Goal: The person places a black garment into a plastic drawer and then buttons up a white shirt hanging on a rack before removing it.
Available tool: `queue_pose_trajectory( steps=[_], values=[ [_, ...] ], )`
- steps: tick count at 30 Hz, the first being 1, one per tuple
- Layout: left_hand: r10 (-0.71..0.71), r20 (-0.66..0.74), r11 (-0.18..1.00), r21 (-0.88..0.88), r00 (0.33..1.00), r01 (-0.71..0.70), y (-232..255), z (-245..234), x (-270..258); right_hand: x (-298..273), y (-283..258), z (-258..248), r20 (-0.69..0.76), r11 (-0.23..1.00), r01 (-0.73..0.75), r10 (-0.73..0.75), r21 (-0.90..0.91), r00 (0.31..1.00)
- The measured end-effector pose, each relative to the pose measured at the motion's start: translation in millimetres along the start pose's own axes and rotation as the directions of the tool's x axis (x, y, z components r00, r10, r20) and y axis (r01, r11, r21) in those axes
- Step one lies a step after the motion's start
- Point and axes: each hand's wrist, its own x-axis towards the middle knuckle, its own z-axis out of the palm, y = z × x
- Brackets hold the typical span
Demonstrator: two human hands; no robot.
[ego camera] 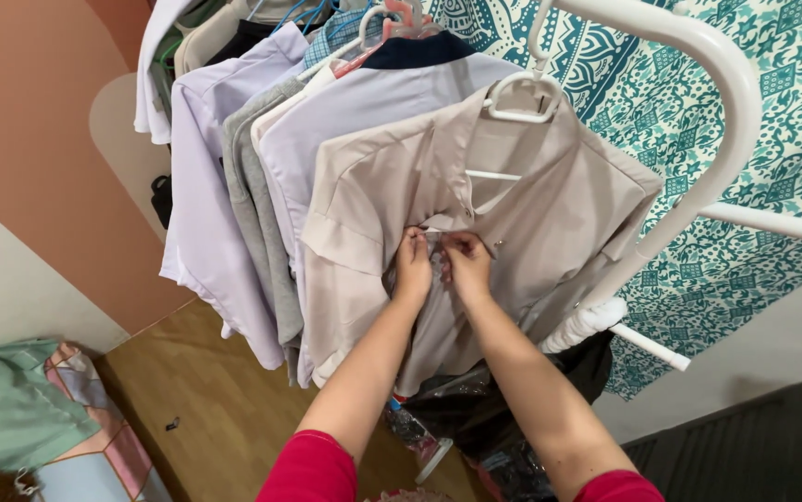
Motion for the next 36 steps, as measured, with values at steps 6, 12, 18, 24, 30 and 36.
queue_pose_trajectory(
  steps=[6,12,18,24,30,36],
  values=[
    [0.006,0.037,0.996,0.087,0.999,-0.009,1,-6,-10,5,9,-12,0.116,0.994,0.078,-0.068,-0.080,0.991],
    [0.053,-0.099,0.901,0.433,0.994,-0.005,27,-22,-34,11,35,-27,0.036,0.916,0.293,-0.294,-0.274,0.955],
    [0.049,-0.192,0.962,0.273,0.980,0.006,44,-16,-46,-15,15,-32,-0.016,0.915,0.279,-0.297,-0.292,0.955],
    [0.498,0.066,0.587,0.708,0.865,-0.392,26,-28,-43,-12,26,-47,0.027,0.903,0.285,-0.292,-0.321,0.956],
    [0.397,0.106,0.584,0.737,0.912,-0.340,47,-9,-49,-17,34,-57,0.085,0.916,0.284,-0.271,-0.284,0.959],
    [0.224,0.087,0.678,0.702,0.971,-0.220,18,-3,-37,-33,13,-64,0.127,0.915,0.304,-0.280,-0.265,0.952]
  ],
)
